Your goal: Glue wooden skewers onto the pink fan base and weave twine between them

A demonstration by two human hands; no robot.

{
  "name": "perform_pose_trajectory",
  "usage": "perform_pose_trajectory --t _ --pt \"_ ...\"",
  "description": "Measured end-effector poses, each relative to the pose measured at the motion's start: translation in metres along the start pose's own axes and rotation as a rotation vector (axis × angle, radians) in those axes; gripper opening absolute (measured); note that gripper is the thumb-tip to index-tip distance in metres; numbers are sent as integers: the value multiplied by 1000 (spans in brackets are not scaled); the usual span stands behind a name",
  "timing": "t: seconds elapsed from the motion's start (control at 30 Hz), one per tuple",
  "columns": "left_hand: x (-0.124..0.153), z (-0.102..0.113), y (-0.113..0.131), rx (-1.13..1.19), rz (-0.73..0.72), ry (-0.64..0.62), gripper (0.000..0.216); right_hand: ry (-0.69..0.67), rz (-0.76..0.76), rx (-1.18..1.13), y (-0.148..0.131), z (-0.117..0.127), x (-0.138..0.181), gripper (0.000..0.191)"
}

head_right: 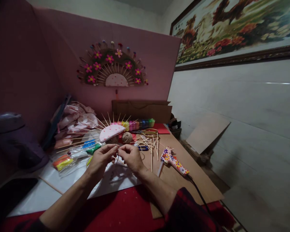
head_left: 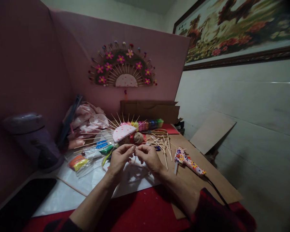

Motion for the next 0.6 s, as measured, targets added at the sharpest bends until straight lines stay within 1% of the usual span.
perform_pose_trajectory --t 0.07,0.1,0.23,0.27,0.33,0.47,0.6 --pt "0 1 0 -9 -7 18 31 -29 31 65 -2 -2 2 24" --pt "-1 2 0 -16 -6 23 31 -29 69 116 -5 -2 3 24" --pt "-1 3 3 -129 -58 59 31 28 315 452 -16 -1 8 21" --pt "-1 3 4 -165 -70 69 32 36 355 523 -17 -1 8 20" --pt "-1 3 6 -217 -78 68 32 44 384 611 -17 0 9 19" --pt "3 -1 7 -252 -36 -2 33 21 414 715 -16 2 8 16" --pt "6 -8 1 -147 78 -132 41 -27 424 791 -15 0 8 15"
Point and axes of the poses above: each hand's wrist, its own x-axis away from the middle knuckle, its own z-axis out of the back of the hand, y = z × x, the point moved 4 cm from there along -x, towards the middle knuckle, and after that the axes turned 5 degrees about -x, right-handed, at the moved point
